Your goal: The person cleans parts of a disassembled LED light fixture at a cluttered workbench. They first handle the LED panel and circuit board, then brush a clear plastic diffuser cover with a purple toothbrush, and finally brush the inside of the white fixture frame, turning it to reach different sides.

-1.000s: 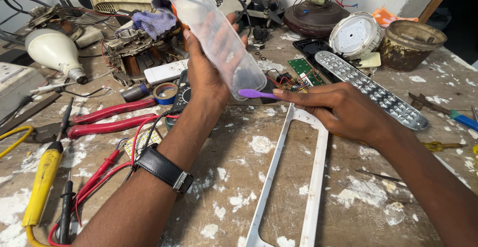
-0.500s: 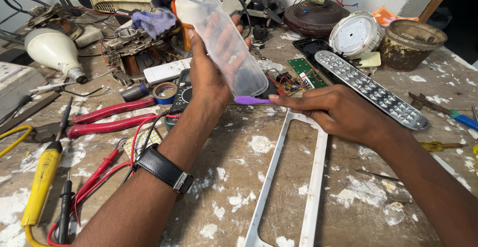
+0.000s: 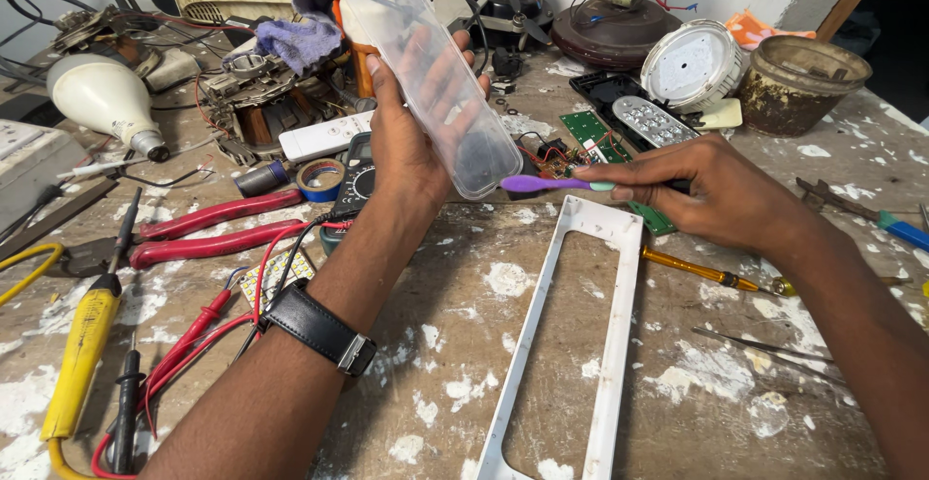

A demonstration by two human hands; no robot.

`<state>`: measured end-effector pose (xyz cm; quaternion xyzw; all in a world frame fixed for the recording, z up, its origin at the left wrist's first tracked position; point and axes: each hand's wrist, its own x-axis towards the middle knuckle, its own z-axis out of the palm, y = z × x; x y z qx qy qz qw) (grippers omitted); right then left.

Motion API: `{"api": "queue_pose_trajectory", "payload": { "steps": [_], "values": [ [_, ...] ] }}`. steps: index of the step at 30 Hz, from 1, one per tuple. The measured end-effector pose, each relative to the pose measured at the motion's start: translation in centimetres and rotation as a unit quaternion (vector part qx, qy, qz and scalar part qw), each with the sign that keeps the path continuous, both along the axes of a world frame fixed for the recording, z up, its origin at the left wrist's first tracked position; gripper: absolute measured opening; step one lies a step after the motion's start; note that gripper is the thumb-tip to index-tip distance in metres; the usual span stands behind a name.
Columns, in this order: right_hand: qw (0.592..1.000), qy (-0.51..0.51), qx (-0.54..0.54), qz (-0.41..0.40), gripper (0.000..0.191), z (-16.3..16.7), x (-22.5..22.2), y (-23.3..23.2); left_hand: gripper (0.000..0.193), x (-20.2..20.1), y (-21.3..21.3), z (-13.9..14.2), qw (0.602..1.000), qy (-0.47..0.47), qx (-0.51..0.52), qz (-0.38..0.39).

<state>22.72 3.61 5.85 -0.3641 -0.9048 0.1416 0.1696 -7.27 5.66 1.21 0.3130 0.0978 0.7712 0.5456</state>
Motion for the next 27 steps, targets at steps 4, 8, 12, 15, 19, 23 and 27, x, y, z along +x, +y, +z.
{"api": "queue_pose_trajectory", "payload": {
  "steps": [4, 8, 12, 15, 19, 23, 27],
  "values": [
    [1.000, -0.004, -0.002, 0.006, 0.062, -0.4, 0.1, 0.4, 0.068, 0.0, 0.0, 0.0, 1.000, 0.001, 0.002, 0.003],
    [0.997, 0.008, 0.036, 0.074, 0.062, -0.5, -0.3, 0.2, 0.069, 0.1, 0.0, -0.2, 1.000, 0.003, 0.012, 0.002],
    [0.999, -0.018, 0.031, 0.032, 0.069, -0.5, -1.2, -0.4, 0.069, 0.3, 0.1, -0.4, 1.000, -0.001, 0.014, 0.000],
    [0.999, -0.032, 0.023, 0.027, 0.076, -0.5, -1.8, -1.1, 0.069, 0.4, 0.1, -0.4, 1.000, -0.008, 0.010, -0.003],
    [0.994, -0.002, 0.052, 0.092, 0.073, -0.4, -2.7, -1.6, 0.070, 0.6, -0.2, -0.3, 1.000, 0.008, 0.020, -0.003],
    [0.999, -0.037, 0.000, 0.019, 0.076, -0.3, -2.8, -1.7, 0.070, 0.7, -0.3, -0.1, 1.000, 0.017, 0.014, 0.006],
    [1.000, -0.011, 0.010, 0.012, 0.066, -0.3, -2.2, -1.6, 0.069, 0.5, -0.2, 0.1, 1.000, 0.015, 0.005, 0.015]
  ]
}}
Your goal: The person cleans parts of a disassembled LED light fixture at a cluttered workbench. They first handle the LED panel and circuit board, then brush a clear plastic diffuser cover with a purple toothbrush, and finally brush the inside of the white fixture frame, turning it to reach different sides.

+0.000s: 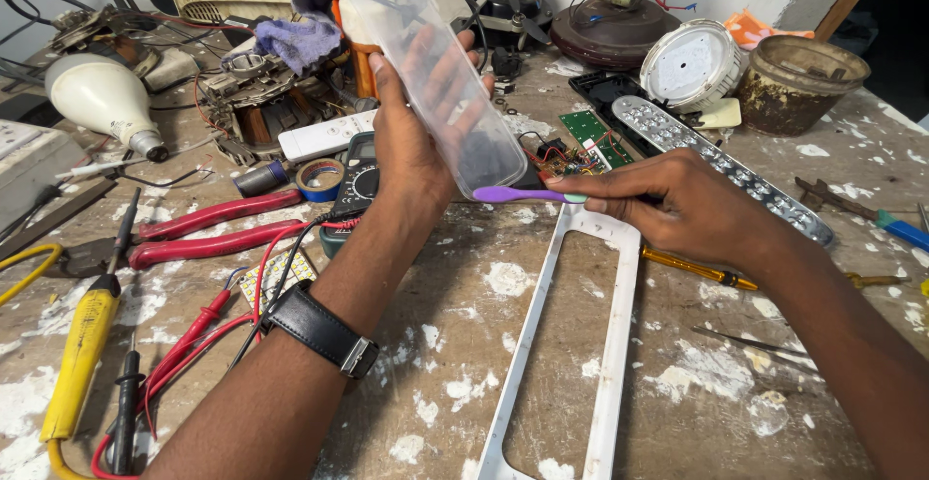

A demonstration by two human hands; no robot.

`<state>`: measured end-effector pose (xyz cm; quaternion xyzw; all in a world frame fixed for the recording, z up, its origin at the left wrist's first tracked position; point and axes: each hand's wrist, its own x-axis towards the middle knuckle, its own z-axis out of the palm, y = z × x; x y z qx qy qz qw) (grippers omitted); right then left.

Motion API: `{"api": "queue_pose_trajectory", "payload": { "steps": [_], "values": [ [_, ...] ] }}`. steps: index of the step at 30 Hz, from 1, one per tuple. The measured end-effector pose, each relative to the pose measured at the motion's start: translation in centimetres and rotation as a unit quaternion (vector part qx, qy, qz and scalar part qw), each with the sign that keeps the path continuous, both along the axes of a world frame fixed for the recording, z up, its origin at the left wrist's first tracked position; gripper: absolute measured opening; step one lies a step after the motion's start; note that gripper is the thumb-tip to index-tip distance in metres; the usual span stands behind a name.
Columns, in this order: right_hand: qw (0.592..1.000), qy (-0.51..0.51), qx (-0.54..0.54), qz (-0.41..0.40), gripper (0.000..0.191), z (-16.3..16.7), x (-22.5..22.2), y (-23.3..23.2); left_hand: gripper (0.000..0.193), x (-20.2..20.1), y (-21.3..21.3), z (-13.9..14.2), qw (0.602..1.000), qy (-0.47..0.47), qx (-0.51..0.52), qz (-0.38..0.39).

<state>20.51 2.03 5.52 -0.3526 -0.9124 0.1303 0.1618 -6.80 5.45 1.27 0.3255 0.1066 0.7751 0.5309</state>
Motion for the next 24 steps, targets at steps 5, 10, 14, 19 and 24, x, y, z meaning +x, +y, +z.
{"api": "queue_pose_trajectory", "payload": {
  "steps": [5, 10, 14, 19, 24],
  "values": [
    [0.998, 0.046, 0.020, 0.032, 0.062, 0.5, 0.6, 0.3, 0.070, -0.6, 0.2, -0.1, 1.000, -0.014, 0.004, 0.010],
    [0.999, 0.004, -0.015, -0.046, 0.062, 1.1, 0.7, -0.1, 0.072, -0.8, 0.6, -0.5, 1.000, -0.011, -0.006, 0.018],
    [0.999, 0.017, -0.013, -0.035, 0.061, 1.0, 0.7, -0.1, 0.072, -0.8, 0.7, -0.6, 1.000, -0.007, -0.010, 0.027],
    [0.999, 0.032, -0.007, -0.008, 0.049, 0.3, 0.8, 0.5, 0.072, -0.6, 0.6, -0.4, 0.998, -0.030, -0.037, 0.042],
    [0.999, 0.033, 0.003, 0.006, 0.047, -0.1, 1.0, 0.9, 0.070, -0.6, 0.4, -0.2, 0.994, -0.049, -0.068, 0.066]
  ]
}}
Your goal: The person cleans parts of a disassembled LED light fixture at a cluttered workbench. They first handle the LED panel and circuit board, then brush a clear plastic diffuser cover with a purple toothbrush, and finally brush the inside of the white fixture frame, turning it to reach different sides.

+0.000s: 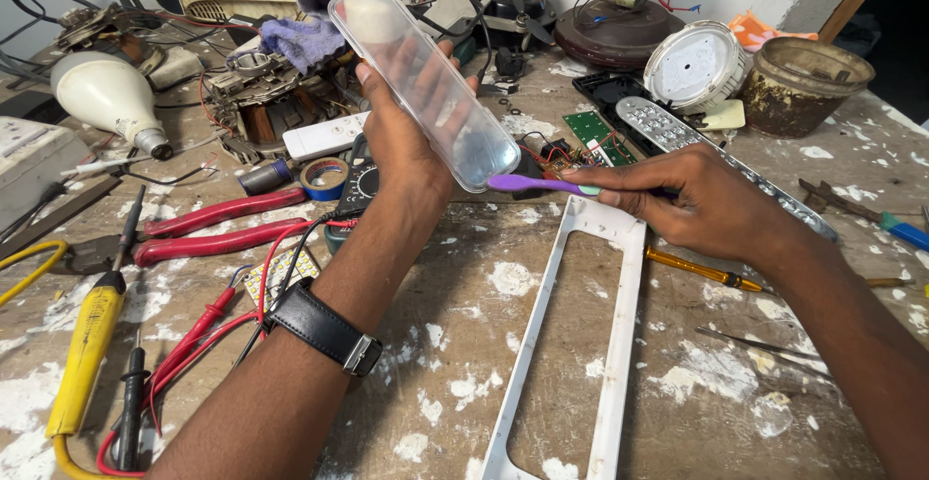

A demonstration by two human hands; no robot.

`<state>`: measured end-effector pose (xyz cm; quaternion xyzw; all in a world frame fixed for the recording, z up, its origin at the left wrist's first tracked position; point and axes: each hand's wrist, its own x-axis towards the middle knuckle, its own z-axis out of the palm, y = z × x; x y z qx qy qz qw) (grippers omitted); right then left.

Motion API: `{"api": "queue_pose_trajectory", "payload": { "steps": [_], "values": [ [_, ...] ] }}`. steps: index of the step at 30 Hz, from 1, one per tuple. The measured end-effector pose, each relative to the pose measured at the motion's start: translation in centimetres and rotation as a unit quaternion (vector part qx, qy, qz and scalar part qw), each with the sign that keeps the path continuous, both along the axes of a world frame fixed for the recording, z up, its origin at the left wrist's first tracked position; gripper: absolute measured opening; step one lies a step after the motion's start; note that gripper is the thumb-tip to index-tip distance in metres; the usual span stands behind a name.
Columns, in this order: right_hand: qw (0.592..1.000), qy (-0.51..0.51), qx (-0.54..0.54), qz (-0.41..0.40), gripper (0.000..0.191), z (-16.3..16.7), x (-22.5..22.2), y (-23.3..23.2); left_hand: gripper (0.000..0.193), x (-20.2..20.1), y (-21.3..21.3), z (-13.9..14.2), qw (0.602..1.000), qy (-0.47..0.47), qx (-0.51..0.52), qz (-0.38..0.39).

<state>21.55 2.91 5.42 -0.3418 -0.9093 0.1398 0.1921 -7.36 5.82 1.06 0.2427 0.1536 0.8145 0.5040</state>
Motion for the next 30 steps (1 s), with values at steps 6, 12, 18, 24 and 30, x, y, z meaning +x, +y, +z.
{"api": "queue_pose_trajectory", "payload": {
  "steps": [6, 12, 18, 24, 30],
  "values": [
    [1.000, -0.001, -0.002, -0.017, 0.048, 0.05, -0.10, -0.07, 0.069, 0.11, -0.01, -0.08, 1.000, 0.001, 0.005, 0.008],
    [1.000, -0.010, 0.003, -0.019, 0.046, -0.19, -0.28, -0.05, 0.069, 0.27, 0.27, -0.24, 1.000, 0.000, -0.007, 0.016],
    [1.000, -0.001, 0.021, -0.012, 0.046, 0.03, -0.04, -0.08, 0.070, 0.07, 0.46, -0.46, 1.000, -0.006, 0.004, 0.016],
    [1.000, -0.006, 0.016, -0.014, 0.044, 0.00, -0.28, -0.12, 0.068, 0.17, 0.49, -0.50, 1.000, -0.005, -0.004, 0.028],
    [0.999, -0.013, 0.027, -0.010, 0.048, 0.00, -0.29, -0.29, 0.070, 0.28, 0.18, -0.43, 1.000, -0.009, -0.006, 0.025]
  ]
}}
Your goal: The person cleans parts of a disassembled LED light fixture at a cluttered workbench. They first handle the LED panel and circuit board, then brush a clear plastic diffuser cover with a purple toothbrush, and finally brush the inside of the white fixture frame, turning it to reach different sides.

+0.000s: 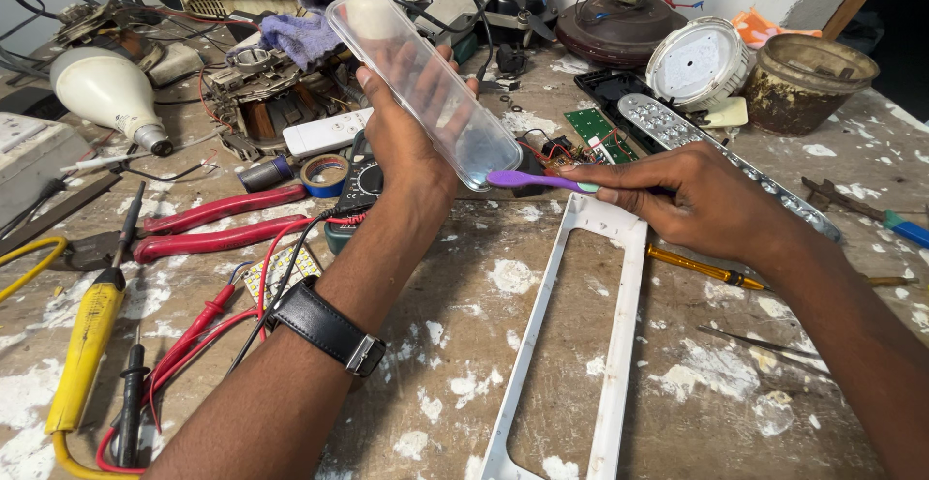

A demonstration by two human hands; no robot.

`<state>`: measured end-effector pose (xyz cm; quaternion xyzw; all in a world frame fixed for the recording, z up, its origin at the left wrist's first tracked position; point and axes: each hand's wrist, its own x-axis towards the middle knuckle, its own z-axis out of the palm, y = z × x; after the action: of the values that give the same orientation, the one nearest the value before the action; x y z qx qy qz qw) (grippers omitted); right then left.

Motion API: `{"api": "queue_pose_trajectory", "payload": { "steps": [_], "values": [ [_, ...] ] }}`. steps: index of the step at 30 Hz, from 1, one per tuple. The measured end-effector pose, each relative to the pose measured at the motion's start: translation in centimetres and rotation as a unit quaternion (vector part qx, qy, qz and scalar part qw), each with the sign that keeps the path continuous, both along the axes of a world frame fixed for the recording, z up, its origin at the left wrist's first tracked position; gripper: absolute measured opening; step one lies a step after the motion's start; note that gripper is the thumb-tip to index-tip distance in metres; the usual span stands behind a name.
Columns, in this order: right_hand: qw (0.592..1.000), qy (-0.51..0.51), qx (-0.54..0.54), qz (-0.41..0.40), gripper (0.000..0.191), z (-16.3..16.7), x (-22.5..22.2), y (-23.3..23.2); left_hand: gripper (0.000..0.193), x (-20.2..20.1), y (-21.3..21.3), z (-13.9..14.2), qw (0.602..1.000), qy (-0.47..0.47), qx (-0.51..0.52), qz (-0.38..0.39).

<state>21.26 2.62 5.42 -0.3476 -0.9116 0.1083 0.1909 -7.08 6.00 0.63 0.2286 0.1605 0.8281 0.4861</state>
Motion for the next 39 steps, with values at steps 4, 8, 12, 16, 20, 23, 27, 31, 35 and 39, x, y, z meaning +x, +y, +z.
{"api": "queue_pose_trajectory", "payload": {
  "steps": [4, 8, 12, 16, 20, 23, 27, 31, 35, 39],
  "values": [
    [1.000, -0.001, 0.014, -0.001, 0.045, 0.19, -0.10, -0.20, 0.069, -0.01, -0.04, 0.16, 1.000, 0.000, -0.009, 0.004],
    [0.999, 0.017, 0.022, 0.019, 0.046, 0.37, -0.23, -0.39, 0.069, -0.14, -0.02, 0.12, 1.000, -0.004, -0.005, -0.001],
    [1.000, 0.021, 0.001, -0.002, 0.047, 0.30, -0.27, -0.46, 0.067, -0.01, 0.17, 0.07, 1.000, -0.026, -0.002, -0.008],
    [0.999, 0.030, 0.018, 0.021, 0.046, 0.25, -0.06, -0.33, 0.069, 0.05, 0.22, 0.11, 0.999, -0.031, 0.003, -0.010],
    [0.998, 0.045, 0.013, 0.032, 0.048, 0.29, 0.20, -0.16, 0.066, -0.19, 0.34, 0.26, 0.999, -0.040, -0.003, 0.004],
    [0.998, 0.045, 0.013, 0.043, 0.050, 0.23, 0.23, -0.14, 0.069, -0.42, 0.49, 0.28, 0.999, -0.040, -0.010, 0.003],
    [0.999, 0.030, 0.011, 0.016, 0.046, 0.23, 0.14, -0.20, 0.072, -0.44, 0.60, 0.15, 0.999, -0.045, -0.022, 0.007],
    [0.998, 0.039, 0.021, 0.036, 0.044, 0.28, -0.12, -0.37, 0.071, -0.26, 0.52, 0.10, 0.999, -0.042, -0.023, 0.021],
    [0.995, -0.018, -0.055, -0.078, 0.044, 0.37, -0.40, -0.53, 0.070, -0.22, 0.46, 0.13, 0.998, -0.041, -0.026, 0.030],
    [1.000, 0.002, 0.000, -0.019, 0.041, 0.50, -0.30, -0.55, 0.071, -0.34, 0.59, 0.15, 0.998, -0.057, -0.025, 0.027]
  ]
}}
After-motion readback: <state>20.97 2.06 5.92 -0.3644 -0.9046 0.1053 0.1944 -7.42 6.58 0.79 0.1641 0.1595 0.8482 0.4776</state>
